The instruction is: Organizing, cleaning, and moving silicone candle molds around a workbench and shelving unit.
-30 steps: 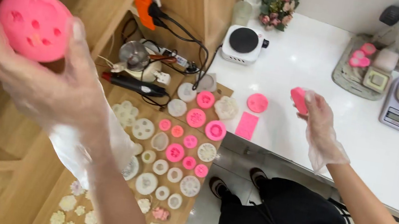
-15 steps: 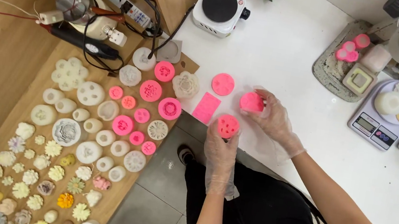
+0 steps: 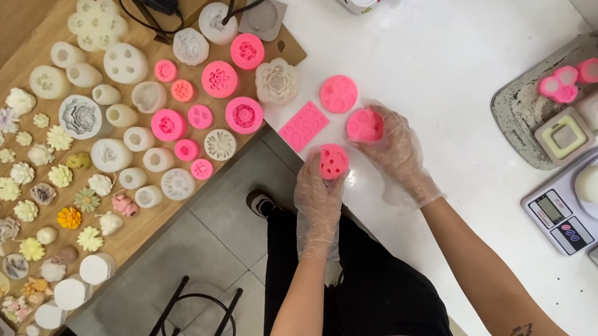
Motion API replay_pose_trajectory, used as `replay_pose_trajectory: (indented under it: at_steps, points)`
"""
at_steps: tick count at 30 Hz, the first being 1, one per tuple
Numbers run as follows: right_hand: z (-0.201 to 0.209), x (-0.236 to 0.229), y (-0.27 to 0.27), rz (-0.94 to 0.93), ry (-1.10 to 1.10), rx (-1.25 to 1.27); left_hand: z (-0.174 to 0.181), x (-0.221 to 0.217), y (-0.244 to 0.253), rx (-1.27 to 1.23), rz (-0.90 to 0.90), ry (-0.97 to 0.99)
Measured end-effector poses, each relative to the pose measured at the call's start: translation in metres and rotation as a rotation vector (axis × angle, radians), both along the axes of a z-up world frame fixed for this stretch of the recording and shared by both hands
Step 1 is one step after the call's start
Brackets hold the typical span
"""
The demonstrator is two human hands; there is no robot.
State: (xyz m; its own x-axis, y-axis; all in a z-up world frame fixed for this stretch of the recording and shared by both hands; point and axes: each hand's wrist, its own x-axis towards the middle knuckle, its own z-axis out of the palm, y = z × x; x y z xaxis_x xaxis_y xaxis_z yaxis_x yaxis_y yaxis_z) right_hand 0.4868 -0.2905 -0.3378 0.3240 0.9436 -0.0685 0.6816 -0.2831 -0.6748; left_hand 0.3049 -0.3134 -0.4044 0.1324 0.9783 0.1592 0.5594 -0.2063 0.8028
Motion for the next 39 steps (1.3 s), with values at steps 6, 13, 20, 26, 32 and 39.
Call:
replay_pose_trajectory:
  at_steps: [6,13,20,26,32,39]
  points:
    - [-0.006,-0.012,0.003,-0.032,0.031,0.054,0.009,0.002,0.013,-0.009,-0.007,-0.013]
    - [-0.007,-0.016,0.006,-0.058,-0.082,0.02,0.004,0.001,0.018,-0.041,-0.026,0.014]
    - [0.002,-0.015,-0.002,0.01,-0.152,0.108,0.015,-0.002,0.018,-0.043,-0.027,0.067]
    - [0.014,-0.005,-0.012,-0.093,-0.211,0.248,0.056,-0.056,0.031,0.131,-0.141,-0.108]
    - [0.121,-0.064,0.032,-0.241,-0.139,0.431,0.189,-0.128,0.085,-0.115,-0.162,-0.412]
    - [0.216,-0.201,0.105,-0.056,0.113,0.669,0.294,-0.171,0.095,-0.367,-0.572,-0.393]
